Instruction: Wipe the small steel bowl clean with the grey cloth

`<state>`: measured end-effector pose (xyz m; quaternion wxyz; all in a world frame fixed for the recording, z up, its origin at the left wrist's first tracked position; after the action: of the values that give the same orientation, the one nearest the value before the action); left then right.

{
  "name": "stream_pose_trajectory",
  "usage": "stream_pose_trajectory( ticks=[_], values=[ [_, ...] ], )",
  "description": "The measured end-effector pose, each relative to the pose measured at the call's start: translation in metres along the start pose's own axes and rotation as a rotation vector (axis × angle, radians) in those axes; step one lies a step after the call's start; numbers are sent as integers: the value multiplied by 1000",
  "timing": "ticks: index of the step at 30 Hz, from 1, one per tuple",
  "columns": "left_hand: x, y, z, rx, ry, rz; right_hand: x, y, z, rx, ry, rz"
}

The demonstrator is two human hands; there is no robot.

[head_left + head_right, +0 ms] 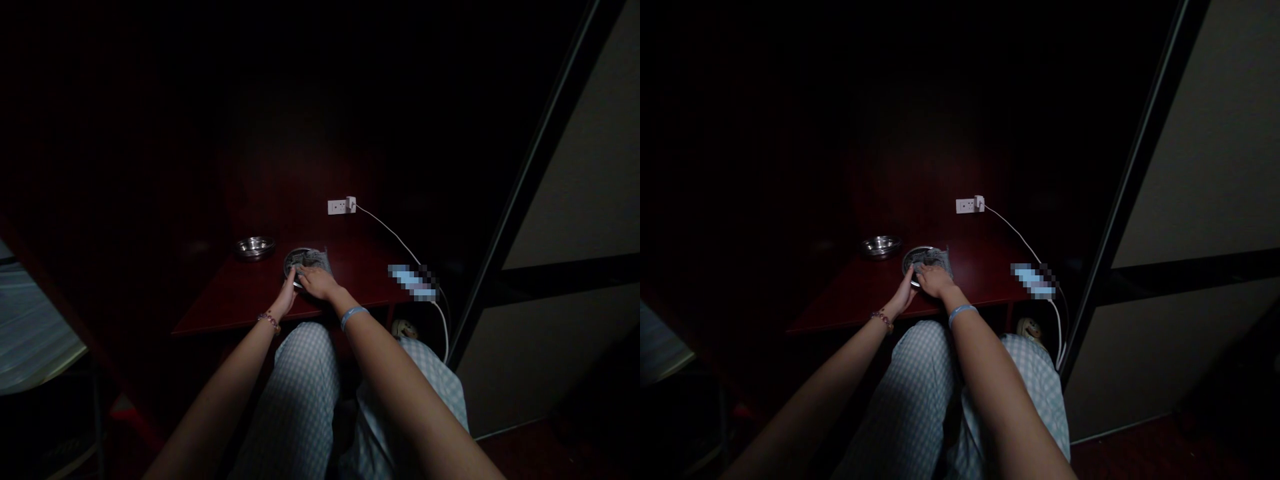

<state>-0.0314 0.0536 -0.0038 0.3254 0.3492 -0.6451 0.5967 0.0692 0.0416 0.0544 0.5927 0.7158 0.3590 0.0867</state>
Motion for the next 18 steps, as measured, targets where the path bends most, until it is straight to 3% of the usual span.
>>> stream_pose_trajectory(
  ticks=[11, 18],
  values=[
    [1, -1, -1, -7, 38, -19, 0, 8, 12, 1, 85, 200],
    [4, -2, 3, -1, 3, 49, -2, 16, 8, 115, 59, 280]
  ],
)
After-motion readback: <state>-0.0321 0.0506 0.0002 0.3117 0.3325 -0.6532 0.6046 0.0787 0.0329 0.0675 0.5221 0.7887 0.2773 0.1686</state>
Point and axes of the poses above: each hand's wrist, its own z-axis away from the middle knuckle, its own y-axis out of the back of the hand, x = y × z, the point moved 4 cm from there along -z, towards the middle knuckle, and after that the axes turned 4 degrees about -x, right-handed, at the moved point
